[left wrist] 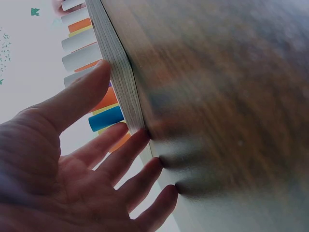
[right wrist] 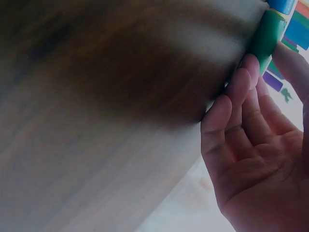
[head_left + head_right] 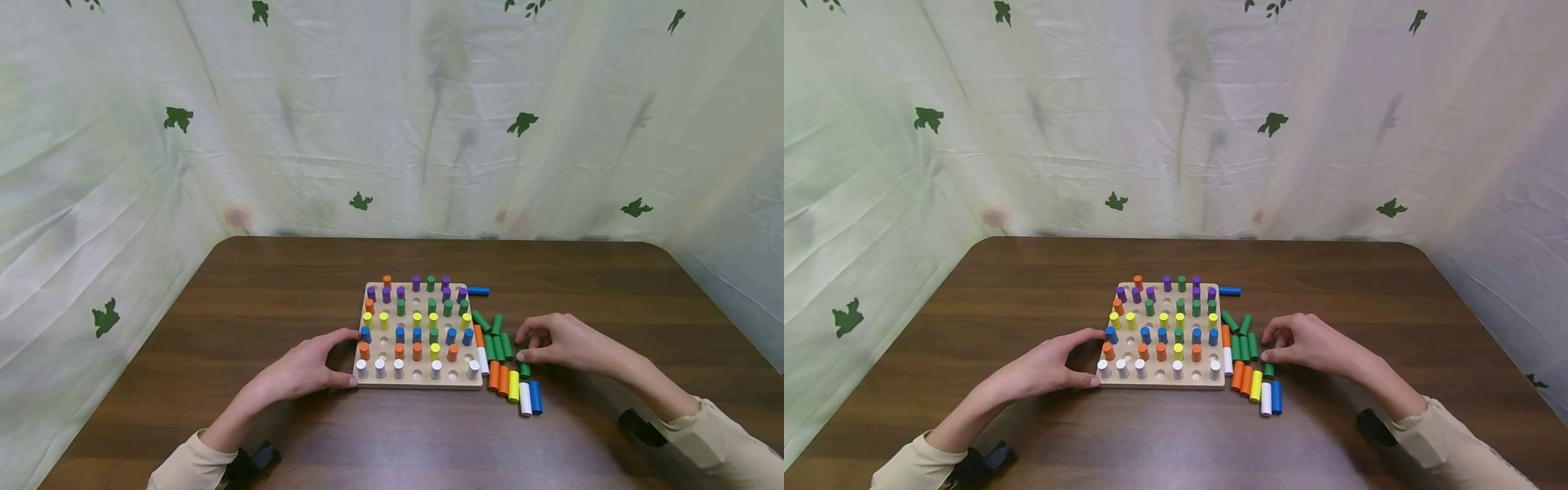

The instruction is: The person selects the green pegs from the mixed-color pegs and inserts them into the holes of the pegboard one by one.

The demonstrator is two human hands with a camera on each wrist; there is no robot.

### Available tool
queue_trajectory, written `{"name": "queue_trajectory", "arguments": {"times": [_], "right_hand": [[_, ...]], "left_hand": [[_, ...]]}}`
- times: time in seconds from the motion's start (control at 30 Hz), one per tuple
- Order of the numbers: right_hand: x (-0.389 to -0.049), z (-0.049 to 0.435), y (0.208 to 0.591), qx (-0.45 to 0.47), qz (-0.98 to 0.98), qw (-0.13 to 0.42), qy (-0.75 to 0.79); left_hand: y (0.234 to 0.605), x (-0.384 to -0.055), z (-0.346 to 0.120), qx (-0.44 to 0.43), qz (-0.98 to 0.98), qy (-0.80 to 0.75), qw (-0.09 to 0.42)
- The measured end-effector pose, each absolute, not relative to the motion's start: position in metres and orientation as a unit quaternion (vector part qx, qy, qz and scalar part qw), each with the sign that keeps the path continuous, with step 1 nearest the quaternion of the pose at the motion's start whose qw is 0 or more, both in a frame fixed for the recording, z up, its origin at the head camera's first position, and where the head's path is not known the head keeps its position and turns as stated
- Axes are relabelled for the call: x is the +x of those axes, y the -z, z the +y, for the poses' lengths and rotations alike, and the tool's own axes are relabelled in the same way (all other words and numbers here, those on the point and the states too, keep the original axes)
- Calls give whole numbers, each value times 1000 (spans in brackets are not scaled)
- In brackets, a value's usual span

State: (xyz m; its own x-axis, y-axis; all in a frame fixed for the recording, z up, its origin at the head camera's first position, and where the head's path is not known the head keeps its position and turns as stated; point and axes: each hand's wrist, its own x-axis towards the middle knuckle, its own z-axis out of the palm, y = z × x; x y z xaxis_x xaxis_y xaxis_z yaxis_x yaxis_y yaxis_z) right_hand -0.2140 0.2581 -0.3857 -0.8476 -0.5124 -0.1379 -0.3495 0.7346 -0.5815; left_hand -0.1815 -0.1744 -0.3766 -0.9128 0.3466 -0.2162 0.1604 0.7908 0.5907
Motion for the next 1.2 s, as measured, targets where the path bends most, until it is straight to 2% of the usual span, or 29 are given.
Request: {"name": "queue_trajectory", "arguments": {"times": [0.5, 0.87, 1.2], "right_hand": [[-212, 257, 380, -227, 920, 150, 281], [-207, 247, 369, -264, 909, 81, 311], [-201, 234, 367, -295, 885, 69, 354]], "left_hand": [[377, -181, -174, 136, 934, -293, 155], [378, -182, -173, 132, 933, -295, 161], [377, -182, -173, 131, 929, -302, 168]]}}
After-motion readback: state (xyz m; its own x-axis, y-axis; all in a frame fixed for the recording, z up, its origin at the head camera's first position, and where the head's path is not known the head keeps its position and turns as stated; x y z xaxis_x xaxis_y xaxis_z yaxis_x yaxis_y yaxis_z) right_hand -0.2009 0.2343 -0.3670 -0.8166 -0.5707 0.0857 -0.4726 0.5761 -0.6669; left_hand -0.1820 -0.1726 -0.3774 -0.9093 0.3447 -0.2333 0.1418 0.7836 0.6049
